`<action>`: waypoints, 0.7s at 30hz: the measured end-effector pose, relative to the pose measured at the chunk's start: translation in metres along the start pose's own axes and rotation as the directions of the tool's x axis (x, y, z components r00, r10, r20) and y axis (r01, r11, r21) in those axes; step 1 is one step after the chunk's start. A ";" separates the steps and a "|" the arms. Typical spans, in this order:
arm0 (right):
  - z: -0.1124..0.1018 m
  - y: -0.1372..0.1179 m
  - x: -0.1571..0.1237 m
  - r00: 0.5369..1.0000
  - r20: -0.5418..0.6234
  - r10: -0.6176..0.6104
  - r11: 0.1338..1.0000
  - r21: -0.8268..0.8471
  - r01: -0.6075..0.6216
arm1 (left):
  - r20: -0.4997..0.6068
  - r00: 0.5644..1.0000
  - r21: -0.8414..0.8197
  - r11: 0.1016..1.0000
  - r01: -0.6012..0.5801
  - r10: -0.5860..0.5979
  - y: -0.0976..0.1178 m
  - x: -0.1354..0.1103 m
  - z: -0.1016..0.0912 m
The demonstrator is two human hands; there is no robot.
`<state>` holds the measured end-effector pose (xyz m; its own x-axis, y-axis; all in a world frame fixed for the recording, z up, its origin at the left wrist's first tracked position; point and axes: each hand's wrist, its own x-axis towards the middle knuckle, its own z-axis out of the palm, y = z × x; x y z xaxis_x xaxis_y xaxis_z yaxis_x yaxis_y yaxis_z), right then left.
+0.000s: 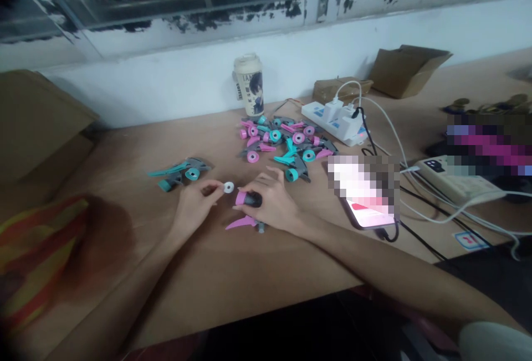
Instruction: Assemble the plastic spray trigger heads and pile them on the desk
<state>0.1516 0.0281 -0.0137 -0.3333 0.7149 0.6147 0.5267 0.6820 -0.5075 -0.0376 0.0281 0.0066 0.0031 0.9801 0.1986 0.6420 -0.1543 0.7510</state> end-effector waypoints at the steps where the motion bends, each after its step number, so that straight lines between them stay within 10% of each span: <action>1: 0.000 0.000 0.000 1.000 -0.013 0.000 1.000 0.010 0.000 | 0.003 0.998 -0.095 0.994 0.056 -0.055 -0.001 0.002 -0.002; 8: -0.002 0.004 -0.001 0.998 -0.052 0.044 0.989 0.142 -0.036 | 0.239 0.961 -0.487 0.839 0.241 -0.137 0.012 0.000 -0.004; 21: -0.002 0.000 -0.002 0.998 -0.059 -0.001 0.978 0.210 0.014 | 0.302 0.953 -0.390 0.909 0.145 -0.023 0.024 -0.006 -0.004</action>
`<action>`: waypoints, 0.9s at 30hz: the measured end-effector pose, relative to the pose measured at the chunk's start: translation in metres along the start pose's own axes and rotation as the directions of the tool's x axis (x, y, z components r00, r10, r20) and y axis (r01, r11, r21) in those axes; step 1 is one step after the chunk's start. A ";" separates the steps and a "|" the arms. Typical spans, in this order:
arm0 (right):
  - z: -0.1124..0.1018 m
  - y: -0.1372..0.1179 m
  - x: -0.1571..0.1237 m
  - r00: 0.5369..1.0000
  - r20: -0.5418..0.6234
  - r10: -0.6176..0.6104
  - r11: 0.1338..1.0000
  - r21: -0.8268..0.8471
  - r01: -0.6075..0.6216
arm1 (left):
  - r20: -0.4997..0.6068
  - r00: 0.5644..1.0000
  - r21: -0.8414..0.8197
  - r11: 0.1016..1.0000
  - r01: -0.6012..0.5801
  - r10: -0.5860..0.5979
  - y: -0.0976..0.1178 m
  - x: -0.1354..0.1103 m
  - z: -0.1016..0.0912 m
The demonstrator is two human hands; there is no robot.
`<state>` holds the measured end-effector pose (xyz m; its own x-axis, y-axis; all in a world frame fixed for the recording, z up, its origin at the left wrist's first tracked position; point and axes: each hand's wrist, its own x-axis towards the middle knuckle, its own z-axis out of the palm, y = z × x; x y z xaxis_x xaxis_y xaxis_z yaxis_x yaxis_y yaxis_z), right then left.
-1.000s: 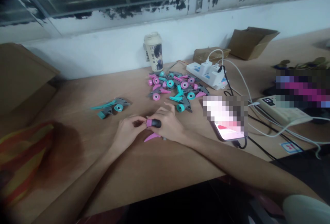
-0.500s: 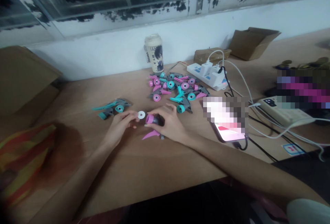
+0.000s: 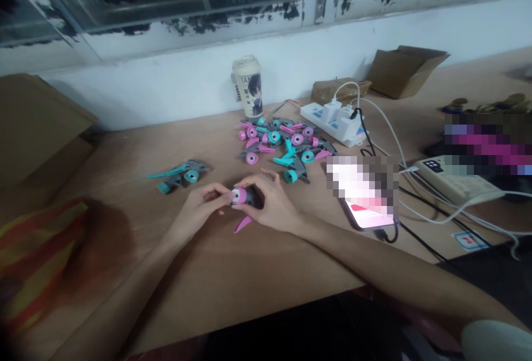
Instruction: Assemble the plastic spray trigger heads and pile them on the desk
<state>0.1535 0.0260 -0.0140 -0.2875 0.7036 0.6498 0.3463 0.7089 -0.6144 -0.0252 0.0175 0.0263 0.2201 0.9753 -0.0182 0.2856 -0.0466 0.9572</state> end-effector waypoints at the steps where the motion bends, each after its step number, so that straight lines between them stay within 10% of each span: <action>1: 0.000 0.000 0.000 1.000 -0.005 -0.002 1.000 0.001 0.002 | -0.026 1.000 0.008 1.000 -0.008 0.008 0.000 -0.001 0.001; 27: -0.005 -0.002 0.000 0.995 0.020 -0.098 0.989 -0.108 0.099 | 0.012 0.992 0.178 0.976 -0.123 0.123 -0.003 -0.001 -0.005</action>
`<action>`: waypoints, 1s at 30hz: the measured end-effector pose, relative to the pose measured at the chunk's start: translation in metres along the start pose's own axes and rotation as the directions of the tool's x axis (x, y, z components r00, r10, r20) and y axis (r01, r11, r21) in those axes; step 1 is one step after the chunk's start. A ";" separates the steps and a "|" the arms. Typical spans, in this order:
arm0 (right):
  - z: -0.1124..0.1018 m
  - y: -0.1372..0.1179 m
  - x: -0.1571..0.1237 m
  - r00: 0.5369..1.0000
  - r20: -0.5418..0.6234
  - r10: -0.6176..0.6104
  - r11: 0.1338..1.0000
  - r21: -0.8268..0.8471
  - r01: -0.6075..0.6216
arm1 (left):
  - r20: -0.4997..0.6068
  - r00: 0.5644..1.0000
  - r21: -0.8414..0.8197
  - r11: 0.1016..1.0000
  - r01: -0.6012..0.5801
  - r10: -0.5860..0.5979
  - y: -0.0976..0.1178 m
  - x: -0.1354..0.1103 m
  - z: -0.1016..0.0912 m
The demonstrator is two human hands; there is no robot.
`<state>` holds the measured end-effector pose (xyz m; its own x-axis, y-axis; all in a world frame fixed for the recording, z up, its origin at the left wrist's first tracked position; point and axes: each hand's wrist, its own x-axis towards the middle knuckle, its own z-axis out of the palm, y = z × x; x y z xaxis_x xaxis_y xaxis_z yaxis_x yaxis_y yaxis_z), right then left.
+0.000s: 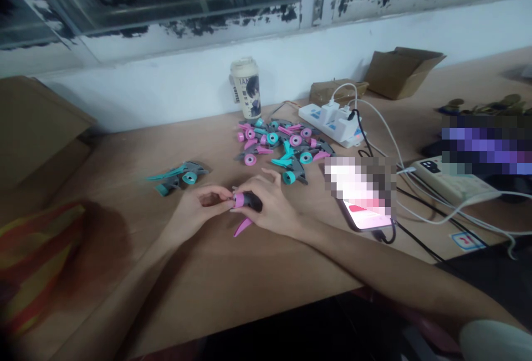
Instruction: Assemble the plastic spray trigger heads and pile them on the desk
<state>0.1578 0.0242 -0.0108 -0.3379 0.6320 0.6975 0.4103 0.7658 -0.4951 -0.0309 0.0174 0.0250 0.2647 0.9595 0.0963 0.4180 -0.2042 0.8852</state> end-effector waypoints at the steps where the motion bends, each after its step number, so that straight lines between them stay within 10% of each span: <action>1: 0.000 0.000 0.000 1.000 0.005 -0.001 1.000 -0.002 0.001 | -0.006 1.000 0.018 1.000 -0.007 0.007 -0.001 0.000 0.000; 18: 0.003 0.002 -0.003 1.000 0.026 -0.009 1.000 -0.001 0.009 | -0.040 0.999 0.121 0.993 -0.007 0.012 -0.004 -0.002 0.005; 30: 0.005 0.009 -0.002 0.994 -0.024 0.106 0.992 0.070 -0.104 | -0.027 0.997 -0.119 0.990 0.071 -0.075 -0.001 -0.004 0.012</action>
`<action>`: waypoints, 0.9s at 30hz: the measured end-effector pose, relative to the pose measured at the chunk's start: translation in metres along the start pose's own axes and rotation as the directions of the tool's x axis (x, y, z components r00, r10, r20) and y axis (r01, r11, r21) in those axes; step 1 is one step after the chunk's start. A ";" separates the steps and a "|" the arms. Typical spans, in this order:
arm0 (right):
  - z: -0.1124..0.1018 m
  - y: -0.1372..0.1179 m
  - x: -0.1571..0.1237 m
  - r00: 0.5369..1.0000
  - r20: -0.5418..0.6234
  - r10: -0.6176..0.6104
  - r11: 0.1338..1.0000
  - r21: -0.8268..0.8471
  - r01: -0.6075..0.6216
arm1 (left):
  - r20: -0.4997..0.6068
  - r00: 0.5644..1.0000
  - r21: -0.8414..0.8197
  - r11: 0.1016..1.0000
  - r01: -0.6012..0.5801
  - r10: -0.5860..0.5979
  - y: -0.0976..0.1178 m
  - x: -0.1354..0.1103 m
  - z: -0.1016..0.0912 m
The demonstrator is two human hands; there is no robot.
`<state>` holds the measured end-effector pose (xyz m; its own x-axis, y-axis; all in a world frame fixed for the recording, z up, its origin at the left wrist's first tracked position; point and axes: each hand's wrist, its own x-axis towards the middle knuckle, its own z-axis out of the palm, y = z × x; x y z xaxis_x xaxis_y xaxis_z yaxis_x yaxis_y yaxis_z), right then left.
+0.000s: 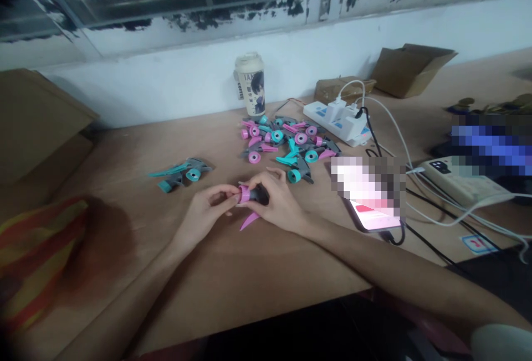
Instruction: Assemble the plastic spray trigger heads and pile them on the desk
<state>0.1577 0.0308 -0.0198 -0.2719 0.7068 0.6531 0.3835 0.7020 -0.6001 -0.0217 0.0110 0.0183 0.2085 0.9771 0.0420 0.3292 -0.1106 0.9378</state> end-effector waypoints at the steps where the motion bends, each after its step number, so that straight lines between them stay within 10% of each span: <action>1: 0.000 0.000 0.000 1.000 -0.017 0.019 1.000 0.011 -0.018 | 0.002 1.000 0.002 1.000 -0.017 0.017 0.000 0.000 -0.001; 27: 0.001 -0.003 0.000 0.999 -0.043 0.020 1.000 -0.008 -0.020 | -0.006 0.983 0.259 0.950 -0.174 0.182 -0.002 -0.001 -0.003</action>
<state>0.1561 0.0287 -0.0189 -0.2262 0.7161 0.6604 0.3956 0.6870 -0.6095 -0.0254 0.0104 0.0172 0.2590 0.9419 0.2140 0.5146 -0.3221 0.7946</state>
